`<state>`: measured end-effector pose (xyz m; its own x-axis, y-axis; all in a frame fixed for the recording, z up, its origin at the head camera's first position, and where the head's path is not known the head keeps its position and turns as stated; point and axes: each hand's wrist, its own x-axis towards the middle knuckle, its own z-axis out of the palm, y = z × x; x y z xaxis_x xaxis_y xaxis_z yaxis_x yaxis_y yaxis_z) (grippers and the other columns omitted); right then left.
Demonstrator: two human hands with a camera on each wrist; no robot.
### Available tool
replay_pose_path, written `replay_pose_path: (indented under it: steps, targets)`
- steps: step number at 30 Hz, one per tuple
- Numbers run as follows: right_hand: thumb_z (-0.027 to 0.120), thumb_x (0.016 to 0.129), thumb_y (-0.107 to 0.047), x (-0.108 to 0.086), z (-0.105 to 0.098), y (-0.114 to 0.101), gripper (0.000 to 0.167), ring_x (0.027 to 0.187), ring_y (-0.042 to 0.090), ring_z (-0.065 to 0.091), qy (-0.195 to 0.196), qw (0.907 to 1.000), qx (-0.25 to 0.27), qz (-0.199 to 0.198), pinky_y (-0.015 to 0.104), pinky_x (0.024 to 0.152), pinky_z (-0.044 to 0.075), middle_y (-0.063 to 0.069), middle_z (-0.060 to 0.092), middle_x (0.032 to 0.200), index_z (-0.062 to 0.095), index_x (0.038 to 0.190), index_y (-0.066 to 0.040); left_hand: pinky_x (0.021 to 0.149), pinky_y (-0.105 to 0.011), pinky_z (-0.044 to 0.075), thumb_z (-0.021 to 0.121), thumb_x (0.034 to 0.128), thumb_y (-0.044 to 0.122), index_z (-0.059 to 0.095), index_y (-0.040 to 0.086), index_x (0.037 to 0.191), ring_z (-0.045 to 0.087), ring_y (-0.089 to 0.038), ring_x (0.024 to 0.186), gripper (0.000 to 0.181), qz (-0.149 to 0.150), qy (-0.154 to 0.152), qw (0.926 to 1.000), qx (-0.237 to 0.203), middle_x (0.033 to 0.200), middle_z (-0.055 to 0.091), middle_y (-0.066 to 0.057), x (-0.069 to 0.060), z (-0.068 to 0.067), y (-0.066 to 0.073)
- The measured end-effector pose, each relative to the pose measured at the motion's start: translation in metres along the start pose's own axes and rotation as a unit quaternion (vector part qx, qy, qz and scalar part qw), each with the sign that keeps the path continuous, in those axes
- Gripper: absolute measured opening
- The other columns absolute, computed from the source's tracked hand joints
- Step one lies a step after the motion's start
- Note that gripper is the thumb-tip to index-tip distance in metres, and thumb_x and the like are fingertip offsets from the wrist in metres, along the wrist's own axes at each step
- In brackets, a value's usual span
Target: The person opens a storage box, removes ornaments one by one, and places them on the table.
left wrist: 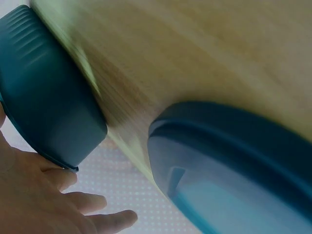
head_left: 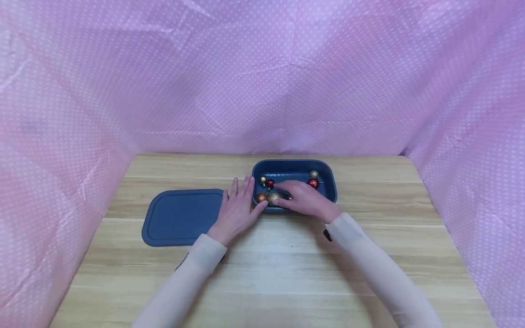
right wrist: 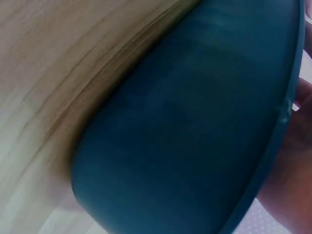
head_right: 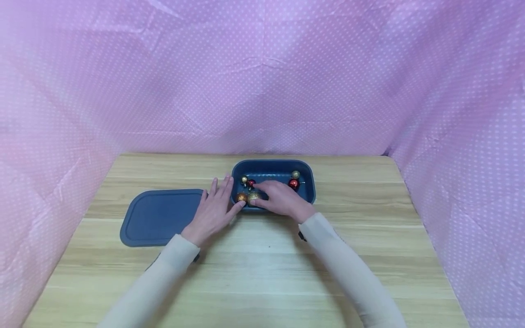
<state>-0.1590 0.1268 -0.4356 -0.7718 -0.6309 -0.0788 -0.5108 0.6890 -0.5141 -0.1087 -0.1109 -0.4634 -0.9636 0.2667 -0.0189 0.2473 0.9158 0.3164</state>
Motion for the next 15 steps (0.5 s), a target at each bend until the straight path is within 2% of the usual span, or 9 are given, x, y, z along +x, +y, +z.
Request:
replay_pose_path:
  steps: [15]
  targets:
    - [0.067, 0.102, -0.040, 0.012, 0.003, 0.005, 0.049, 0.120, 0.024, 0.066, -0.046, 0.9989, -0.012, -0.009, 0.046, 0.106, 0.050, 0.011, 0.069, 0.133, 0.067, 0.138, -0.007, 0.119, -0.068, 0.020, 0.031, 0.1033, 0.071, 0.012, 0.010, 0.167, 0.010, -0.043, 0.157, 0.090, -0.005, -0.003, 0.9998, 0.017, 0.173, 0.013, -0.008, 0.000, 0.003, 0.000]
